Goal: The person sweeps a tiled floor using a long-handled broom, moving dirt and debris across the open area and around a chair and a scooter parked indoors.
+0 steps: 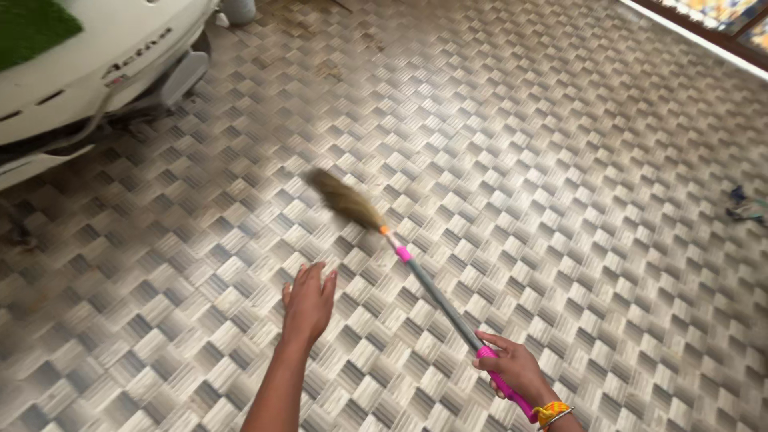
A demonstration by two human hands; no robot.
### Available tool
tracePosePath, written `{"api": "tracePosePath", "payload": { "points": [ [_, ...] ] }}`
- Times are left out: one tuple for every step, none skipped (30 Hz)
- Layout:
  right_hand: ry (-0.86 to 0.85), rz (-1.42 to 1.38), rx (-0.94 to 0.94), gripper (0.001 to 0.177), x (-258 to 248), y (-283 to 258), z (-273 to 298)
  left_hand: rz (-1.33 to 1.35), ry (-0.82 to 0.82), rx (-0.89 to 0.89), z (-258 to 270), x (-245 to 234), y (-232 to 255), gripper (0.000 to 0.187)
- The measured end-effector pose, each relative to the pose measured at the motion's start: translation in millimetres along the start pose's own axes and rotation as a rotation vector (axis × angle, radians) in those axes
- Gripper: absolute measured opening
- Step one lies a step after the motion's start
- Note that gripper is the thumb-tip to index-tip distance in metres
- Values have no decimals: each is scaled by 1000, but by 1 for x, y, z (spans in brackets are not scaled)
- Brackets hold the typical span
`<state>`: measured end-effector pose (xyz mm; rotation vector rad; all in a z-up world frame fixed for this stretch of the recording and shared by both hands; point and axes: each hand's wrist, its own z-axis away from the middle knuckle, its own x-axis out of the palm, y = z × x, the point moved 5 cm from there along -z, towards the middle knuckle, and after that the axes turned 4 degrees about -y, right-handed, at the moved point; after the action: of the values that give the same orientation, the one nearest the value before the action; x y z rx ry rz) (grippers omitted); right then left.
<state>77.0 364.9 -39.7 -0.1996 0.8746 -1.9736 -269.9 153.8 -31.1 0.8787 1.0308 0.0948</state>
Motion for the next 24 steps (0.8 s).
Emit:
{"api": "tracePosePath", "payload": {
  "points": [
    [5,1,-6,71,-9,-6,-5,4,3,6,-2,5,5,52],
    [90,85,54,67,-20,-11,-11,10,4,-12,-1,10,9,53],
    [172,168,121,62,-29,-13,-12,13,-1,-37,3,17,12,54],
    [173,170,123,62,-34,-21,-15,15,-3,-38,4,24,17,54],
    [211,261,9,62,-40,-34,-15,8,-11,-38,6,30,20,53],
    [248,351,-107,61,-44,-44,-12,1,-19,-37,10,38,24,53],
    [247,349,-105,61,-46,-46,-11,-2,-20,-38,10,44,28,53],
    [209,339,-88,64,-46,-46,-9,-11,-31,-41,10,51,33,53],
    [172,329,-74,67,-49,-46,-8,-20,-40,-43,10,59,39,54],
    [172,328,-75,67,-55,-43,-5,-21,-39,-41,9,65,44,54],
    [122,271,-98,67,-59,-36,0,-16,-52,-43,10,72,50,53],
    [72,213,-121,68,-65,-28,6,-10,-65,-44,11,78,55,53],
    [72,208,-124,68,-74,-22,9,-15,-64,-41,10,83,61,53],
    [40,122,-71,69,-84,-12,13,-24,-74,-40,11,87,67,53],
    [10,38,-16,70,-96,-1,15,-30,-87,-40,12,93,72,54],
    [13,33,-16,70,-109,3,13,-33,-89,-36,10,94,77,54],
    [16,155,22,68,-124,9,12,-32,-87,-14,9,95,81,53],
    [19,274,60,66,-138,17,11,-32,-84,7,9,96,86,53],
    [24,270,61,66,-151,22,10,-32,-87,13,9,97,90,53],
    [41,202,69,65,-162,27,7,-35,-95,7,10,98,94,53],
    [53,137,73,64,-167,28,1,-37,-96,-2,10,97,96,53],
    [54,136,70,64,-167,25,-9,-37,-95,0,9,96,100,53],
    [111,236,29,59,-170,18,-17,-42,-107,-9,10,97,102,53],
    [170,335,-10,56,-174,10,-21,-46,-119,-17,11,98,104,53]
  ]
}}
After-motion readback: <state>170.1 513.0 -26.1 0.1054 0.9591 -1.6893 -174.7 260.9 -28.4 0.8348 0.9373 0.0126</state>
